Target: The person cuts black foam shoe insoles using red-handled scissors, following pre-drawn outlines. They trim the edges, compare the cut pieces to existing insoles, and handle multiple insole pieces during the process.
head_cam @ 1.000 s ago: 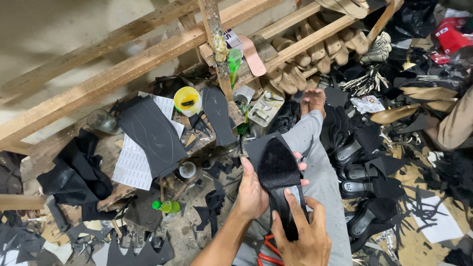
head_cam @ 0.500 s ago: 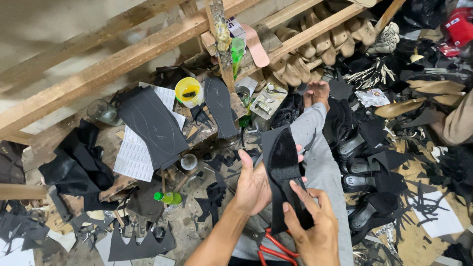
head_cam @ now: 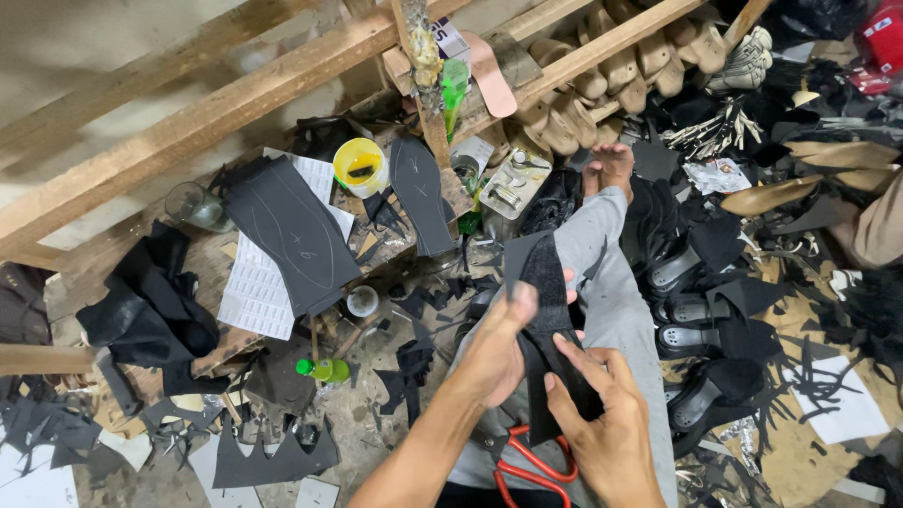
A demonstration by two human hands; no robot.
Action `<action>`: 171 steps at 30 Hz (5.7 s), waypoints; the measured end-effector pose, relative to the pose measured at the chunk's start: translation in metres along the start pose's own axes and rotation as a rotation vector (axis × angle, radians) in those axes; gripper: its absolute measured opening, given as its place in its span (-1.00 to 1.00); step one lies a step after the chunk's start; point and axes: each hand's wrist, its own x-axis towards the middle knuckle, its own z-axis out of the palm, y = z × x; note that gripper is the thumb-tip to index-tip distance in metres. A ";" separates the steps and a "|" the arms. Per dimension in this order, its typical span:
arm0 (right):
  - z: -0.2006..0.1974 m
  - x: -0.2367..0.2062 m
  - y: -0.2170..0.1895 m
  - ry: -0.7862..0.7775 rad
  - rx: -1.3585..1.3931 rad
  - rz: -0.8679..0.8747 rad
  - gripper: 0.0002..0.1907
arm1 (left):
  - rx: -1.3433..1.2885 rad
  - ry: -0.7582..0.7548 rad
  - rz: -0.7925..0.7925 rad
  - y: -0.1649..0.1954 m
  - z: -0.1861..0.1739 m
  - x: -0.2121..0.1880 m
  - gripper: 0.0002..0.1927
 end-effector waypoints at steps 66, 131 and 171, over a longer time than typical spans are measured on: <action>0.027 -0.016 0.085 0.015 0.963 0.414 -0.72 | -0.372 -0.035 0.123 0.007 -0.017 0.013 -0.34; 0.046 -0.017 0.141 -0.325 0.614 0.307 -0.52 | 0.369 0.123 0.111 0.067 -0.016 0.011 -0.32; 0.004 -0.005 0.037 -0.388 0.236 0.232 -0.78 | 0.372 0.037 0.113 0.049 -0.002 0.011 -0.20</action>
